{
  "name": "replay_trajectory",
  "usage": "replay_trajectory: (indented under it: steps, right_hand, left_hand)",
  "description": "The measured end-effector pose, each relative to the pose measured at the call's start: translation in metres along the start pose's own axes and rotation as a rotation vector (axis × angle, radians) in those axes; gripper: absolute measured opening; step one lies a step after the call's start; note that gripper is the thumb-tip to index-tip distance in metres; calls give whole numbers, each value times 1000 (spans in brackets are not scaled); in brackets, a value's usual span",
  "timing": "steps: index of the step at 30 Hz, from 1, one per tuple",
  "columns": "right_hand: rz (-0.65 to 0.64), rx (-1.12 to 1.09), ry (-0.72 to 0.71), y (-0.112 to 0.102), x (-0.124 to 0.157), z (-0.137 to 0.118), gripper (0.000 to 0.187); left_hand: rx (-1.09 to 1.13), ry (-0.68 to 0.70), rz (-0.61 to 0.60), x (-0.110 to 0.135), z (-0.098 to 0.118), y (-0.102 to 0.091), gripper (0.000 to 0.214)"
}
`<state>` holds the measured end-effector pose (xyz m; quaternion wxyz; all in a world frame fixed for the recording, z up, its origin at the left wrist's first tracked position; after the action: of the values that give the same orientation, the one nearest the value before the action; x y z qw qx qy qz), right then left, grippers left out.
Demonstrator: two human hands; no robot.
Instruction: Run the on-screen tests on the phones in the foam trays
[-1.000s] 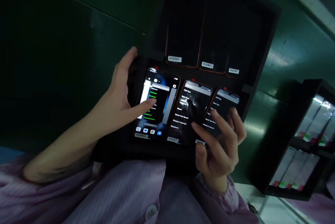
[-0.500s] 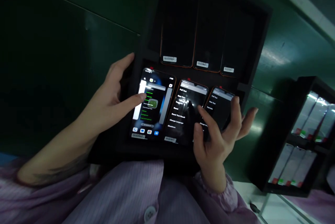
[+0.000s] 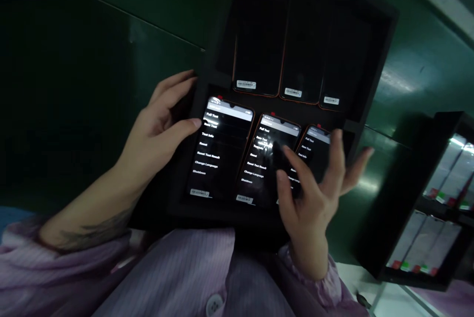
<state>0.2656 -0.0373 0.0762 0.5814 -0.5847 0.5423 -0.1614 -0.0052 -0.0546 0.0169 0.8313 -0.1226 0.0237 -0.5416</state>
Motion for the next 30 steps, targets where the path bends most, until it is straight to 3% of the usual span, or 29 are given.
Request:
replay_trajectory:
  steps: [3,7,11,16,20,26,30]
  right_hand:
    - [122,-22,47,-14,-3,11,26]
    - [177,-102,179,-25,-4,29,25]
    - [238,-77,196,-31,0,44,24]
    - [179,3,155,-29,2,55,21]
    - [203,8,114,-25,4,56,19]
    - [159,19,138,-21,5,58,19]
    - [152,-15,144,-23,5,54,20]
  left_hand:
    - [-43,29,-25,-5,-6,-1,59]
    - [-197,84,-33,-9,-10,0,70]
    - [-287,116,-20,-9,-9,0,76]
    - [-232,77,-61,-4,-5,2,70]
    - [-200,64,-43,-4,-4,3,69]
    - [-186,53,-47,-2,-1,6,67]
    - [-157,36,-148,-2,2,3,73]
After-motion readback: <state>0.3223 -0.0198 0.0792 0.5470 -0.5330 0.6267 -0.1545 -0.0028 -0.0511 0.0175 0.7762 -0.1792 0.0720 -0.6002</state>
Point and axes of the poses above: each hand's wrist, its own x-axis away from the middle knuckle, its own y-axis out of the palm, z = x × y, the point moved 4 cm from there along -x, towards the middle knuckle, and after that the axes turned 6 degrees about z, right-handed, at the moved point
